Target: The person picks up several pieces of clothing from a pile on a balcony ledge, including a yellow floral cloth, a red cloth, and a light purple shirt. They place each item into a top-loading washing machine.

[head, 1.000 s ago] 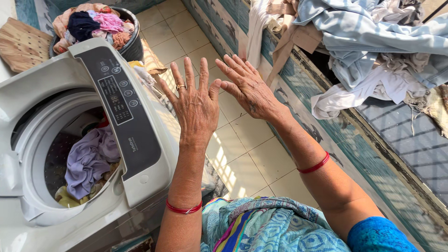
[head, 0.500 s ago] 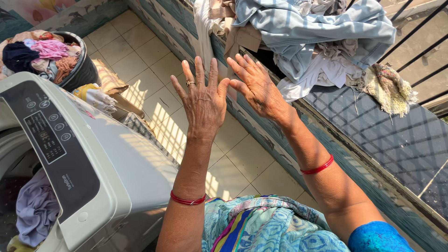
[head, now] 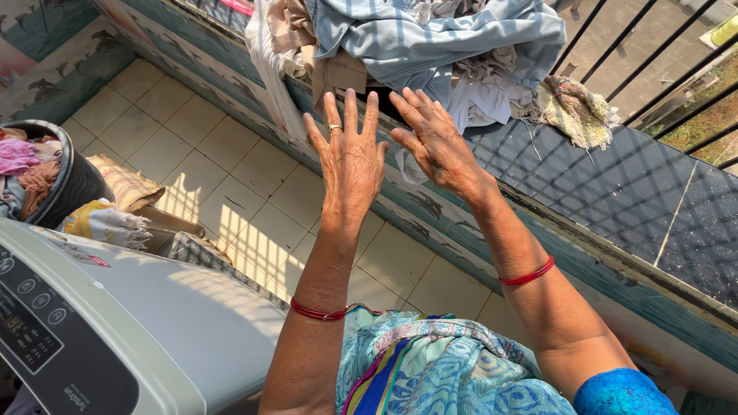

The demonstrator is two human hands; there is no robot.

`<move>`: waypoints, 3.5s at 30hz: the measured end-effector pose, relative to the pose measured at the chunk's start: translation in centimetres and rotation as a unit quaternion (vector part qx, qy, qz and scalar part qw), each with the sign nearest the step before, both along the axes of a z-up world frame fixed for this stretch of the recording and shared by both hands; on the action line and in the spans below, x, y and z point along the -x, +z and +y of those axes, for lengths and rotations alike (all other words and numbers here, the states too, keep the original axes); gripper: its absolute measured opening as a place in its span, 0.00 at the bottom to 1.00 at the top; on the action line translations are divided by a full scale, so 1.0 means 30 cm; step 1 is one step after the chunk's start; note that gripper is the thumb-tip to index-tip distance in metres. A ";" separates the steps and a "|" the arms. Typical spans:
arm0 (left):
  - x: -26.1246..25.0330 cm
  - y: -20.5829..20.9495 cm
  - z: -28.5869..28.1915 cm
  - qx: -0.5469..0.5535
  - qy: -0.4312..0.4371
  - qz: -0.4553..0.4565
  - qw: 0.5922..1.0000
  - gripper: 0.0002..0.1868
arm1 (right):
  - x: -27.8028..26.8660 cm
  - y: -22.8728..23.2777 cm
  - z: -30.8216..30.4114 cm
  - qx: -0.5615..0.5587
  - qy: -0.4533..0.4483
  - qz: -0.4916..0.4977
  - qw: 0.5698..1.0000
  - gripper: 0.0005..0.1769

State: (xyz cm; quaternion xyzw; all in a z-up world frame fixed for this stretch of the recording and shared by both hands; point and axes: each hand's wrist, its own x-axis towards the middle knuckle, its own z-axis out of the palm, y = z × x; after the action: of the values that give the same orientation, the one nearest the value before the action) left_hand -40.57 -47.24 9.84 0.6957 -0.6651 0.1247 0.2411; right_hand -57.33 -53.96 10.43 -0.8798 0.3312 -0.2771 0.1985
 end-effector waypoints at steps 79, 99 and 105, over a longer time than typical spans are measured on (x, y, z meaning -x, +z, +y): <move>0.446 -0.673 -0.719 -0.187 -0.118 -0.012 0.975 0.37 | 0.501 -0.692 -0.707 0.008 -0.242 0.091 0.966 0.18; 0.431 -0.738 -0.696 -0.207 -0.073 0.016 0.975 0.38 | 0.368 -0.845 -0.773 0.158 -0.070 0.121 0.977 0.08; 0.426 -0.697 -0.700 -0.259 -0.069 0.000 0.964 0.42 | 0.426 -0.831 -0.785 0.152 -0.051 0.234 0.959 0.14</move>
State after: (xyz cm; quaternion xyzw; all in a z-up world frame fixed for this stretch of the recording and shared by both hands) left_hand -53.37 -68.26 -11.08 0.6869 -0.7210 -0.0682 0.0608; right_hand -70.10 -77.50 -14.51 -0.9217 0.3671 -0.1205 -0.0355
